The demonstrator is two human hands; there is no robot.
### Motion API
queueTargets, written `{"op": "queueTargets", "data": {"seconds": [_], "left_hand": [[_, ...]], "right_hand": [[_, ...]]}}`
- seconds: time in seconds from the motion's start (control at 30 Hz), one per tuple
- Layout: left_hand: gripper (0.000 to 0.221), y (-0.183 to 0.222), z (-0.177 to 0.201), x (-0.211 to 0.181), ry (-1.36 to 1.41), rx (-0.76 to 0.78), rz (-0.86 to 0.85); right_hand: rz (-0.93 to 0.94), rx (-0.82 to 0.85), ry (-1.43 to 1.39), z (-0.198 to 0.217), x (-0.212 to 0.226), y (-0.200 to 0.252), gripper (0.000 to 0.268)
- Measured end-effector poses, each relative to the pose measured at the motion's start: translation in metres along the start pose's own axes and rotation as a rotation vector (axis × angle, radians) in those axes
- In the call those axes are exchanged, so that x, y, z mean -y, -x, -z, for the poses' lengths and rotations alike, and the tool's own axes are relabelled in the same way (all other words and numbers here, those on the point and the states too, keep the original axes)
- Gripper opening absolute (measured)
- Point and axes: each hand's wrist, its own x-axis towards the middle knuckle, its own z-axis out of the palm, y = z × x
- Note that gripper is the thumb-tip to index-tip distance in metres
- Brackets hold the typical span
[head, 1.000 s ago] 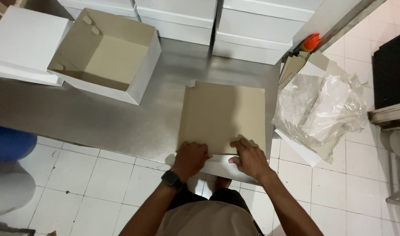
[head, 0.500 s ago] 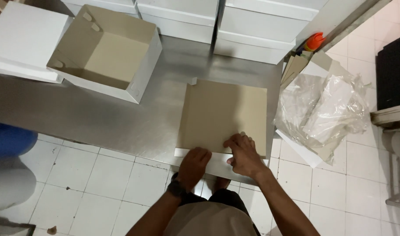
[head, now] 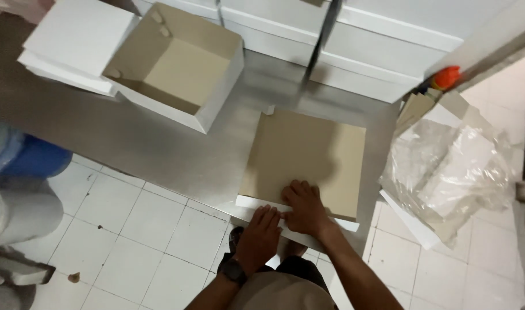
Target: Folding flat cardboard sheets into boxes and stacking them on a table
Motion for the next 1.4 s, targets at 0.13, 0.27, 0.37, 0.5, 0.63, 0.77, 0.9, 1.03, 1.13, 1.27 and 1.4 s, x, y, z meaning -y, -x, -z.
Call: {"op": "queueTargets", "data": {"seconds": [0.13, 0.27, 0.37, 0.5, 0.63, 0.77, 0.9, 1.03, 1.13, 1.27, 1.4], "left_hand": [[0.027, -0.009, 0.011, 0.012, -0.043, -0.024, -0.009], [0.033, -0.014, 0.01, 0.016, -0.078, -0.075, -0.029], [0.031, -0.014, 0.009, 0.018, -0.069, -0.094, -0.034], [0.027, -0.015, 0.017, 0.018, -0.101, -0.108, -0.087], [0.027, -0.002, -0.001, 0.016, 0.0, -0.12, 0.007], [0.038, 0.002, 0.011, 0.014, 0.06, -0.07, 0.082], [0.039, -0.001, 0.044, -0.002, -0.034, -0.212, 0.248], [0.047, 0.0, 0.054, 0.001, 0.091, -0.1, 0.29], [0.055, 0.005, 0.039, -0.001, 0.068, -0.08, 0.349], [0.078, 0.01, 0.034, 0.0, -0.062, -0.064, 0.409], [0.084, 0.019, 0.033, 0.004, -0.018, 0.101, 0.378]], "right_hand": [[-0.086, 0.043, -0.07, 0.003, 0.007, -0.008, 0.05], [-0.274, 0.208, -0.098, 0.032, 0.0, 0.005, 0.061], [-0.366, 0.25, -0.124, 0.038, -0.03, 0.032, 0.062], [-0.442, 0.178, -0.077, 0.026, -0.088, 0.081, 0.058], [-0.509, 0.232, -0.05, 0.037, -0.091, 0.093, 0.058], [-0.366, 0.049, 0.095, 0.022, -0.108, 0.094, 0.064], [-0.385, -0.094, 0.157, -0.016, -0.136, 0.103, 0.074], [-0.565, -0.056, 0.141, -0.015, -0.131, 0.092, 0.075], [-0.662, 0.148, 0.215, -0.029, -0.155, 0.096, 0.067], [-0.559, 0.004, 0.147, -0.028, -0.151, 0.097, 0.067], [-0.58, 0.081, 0.15, -0.019, -0.142, 0.103, 0.068]]}}
